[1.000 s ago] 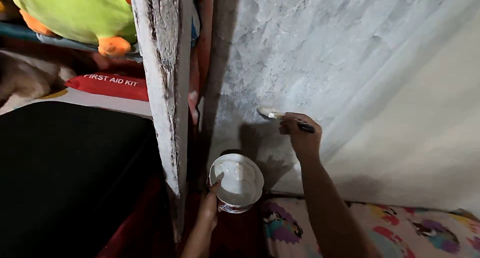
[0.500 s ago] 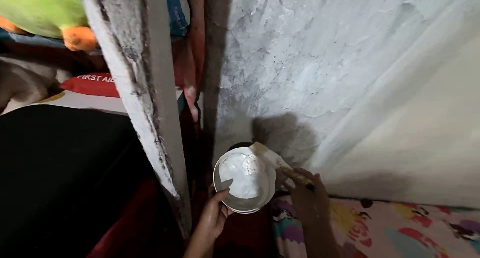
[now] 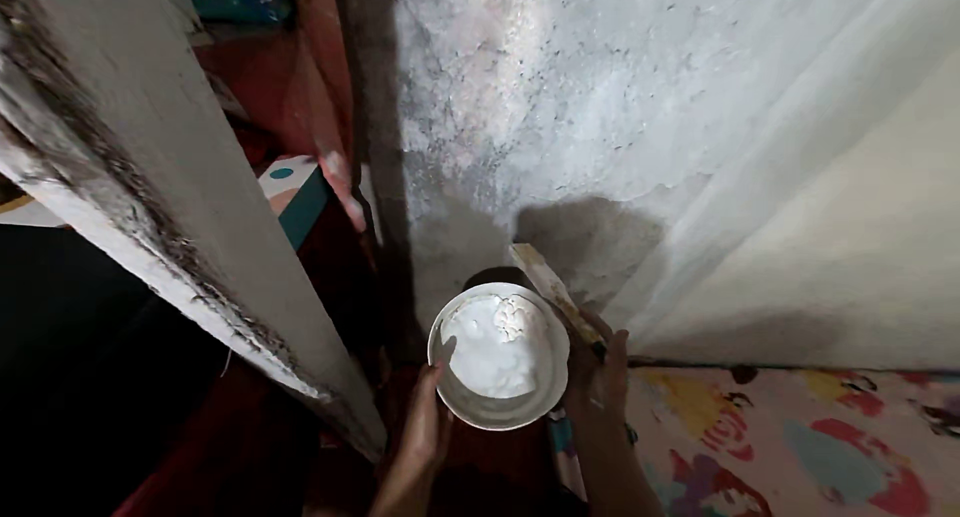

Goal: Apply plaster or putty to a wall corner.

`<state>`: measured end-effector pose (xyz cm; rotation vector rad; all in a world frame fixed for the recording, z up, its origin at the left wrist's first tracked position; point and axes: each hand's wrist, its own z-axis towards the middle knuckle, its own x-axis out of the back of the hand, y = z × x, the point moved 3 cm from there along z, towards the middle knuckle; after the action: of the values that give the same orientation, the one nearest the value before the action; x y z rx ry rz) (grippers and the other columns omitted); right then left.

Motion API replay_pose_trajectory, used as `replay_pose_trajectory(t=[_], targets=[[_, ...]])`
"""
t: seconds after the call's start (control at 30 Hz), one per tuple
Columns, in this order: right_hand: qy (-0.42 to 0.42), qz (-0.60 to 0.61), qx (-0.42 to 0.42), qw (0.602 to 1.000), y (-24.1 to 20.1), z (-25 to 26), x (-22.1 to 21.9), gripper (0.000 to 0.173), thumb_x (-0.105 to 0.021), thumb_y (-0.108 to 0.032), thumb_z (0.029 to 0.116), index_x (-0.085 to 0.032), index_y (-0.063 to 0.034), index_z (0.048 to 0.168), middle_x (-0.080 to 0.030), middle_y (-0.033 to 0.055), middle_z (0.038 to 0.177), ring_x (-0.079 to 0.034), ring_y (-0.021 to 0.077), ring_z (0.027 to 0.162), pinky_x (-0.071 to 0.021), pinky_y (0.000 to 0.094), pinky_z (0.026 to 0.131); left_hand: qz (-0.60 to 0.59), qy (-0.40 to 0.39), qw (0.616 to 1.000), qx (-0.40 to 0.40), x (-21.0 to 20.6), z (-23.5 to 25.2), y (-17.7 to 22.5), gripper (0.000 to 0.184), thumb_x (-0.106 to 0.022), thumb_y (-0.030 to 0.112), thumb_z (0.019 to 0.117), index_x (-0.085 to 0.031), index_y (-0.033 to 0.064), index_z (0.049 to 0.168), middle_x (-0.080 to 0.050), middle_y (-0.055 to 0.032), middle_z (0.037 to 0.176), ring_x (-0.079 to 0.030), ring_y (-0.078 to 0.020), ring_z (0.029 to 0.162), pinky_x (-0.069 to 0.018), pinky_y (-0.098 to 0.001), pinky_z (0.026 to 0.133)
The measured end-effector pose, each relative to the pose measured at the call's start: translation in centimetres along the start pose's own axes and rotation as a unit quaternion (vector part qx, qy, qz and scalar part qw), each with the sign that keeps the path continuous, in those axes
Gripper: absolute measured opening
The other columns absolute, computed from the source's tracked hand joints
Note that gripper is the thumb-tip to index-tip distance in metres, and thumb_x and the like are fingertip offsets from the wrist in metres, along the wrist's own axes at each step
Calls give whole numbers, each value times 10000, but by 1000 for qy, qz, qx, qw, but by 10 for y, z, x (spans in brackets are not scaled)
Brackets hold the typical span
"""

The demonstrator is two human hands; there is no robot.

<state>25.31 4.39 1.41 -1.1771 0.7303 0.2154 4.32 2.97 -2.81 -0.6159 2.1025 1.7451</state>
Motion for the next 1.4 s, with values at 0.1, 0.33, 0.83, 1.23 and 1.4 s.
replay_pose_trajectory(t=[0.1,0.33,0.83,1.23,1.4], targets=[[2,12,6,1000,-4,-1,3,575,-132,-438,1120,-536,-62,1284,-767,23,1114,-723,138,1073,-590,317,938,19,-36,999,1,1,-3,4,547,-478,288,1014,-384,35,1490,-660,-143,1237,-690,-198,1064,-608,-356,862],[12,50,20,998,-8,6,15,615,-91,-404,1123,-610,-75,1144,-787,25,1005,-755,157,980,-620,328,885,30,-142,988,58,4,-12,20,836,-715,291,864,-244,113,1531,-680,-74,1202,-727,-177,965,-636,-334,773],[-172,-180,100,963,-42,9,26,288,-576,-394,1012,-725,-178,1130,-724,-86,1153,-686,65,1011,-584,262,882,96,-2,993,74,16,-9,21,477,-496,303,1025,-472,96,1454,-681,-128,1200,-694,-211,1036,-607,-377,842],[-256,-390,80,881,-33,-18,1,245,-532,-155,1016,-707,9,1066,-721,-19,922,-636,-30,660,-563,154,593,116,23,993,30,13,-6,18,439,-551,285,1038,-525,32,1396,-701,-147,1154,-708,-221,1017,-613,-381,859],[-270,-396,146,866,-50,-17,9,281,-554,-276,1035,-724,-53,1058,-702,-71,879,-627,-54,700,-560,140,637,128,37,990,39,13,-3,18,417,-563,288,1039,-546,40,1374,-704,-144,1139,-709,-221,1003,-613,-382,839]])
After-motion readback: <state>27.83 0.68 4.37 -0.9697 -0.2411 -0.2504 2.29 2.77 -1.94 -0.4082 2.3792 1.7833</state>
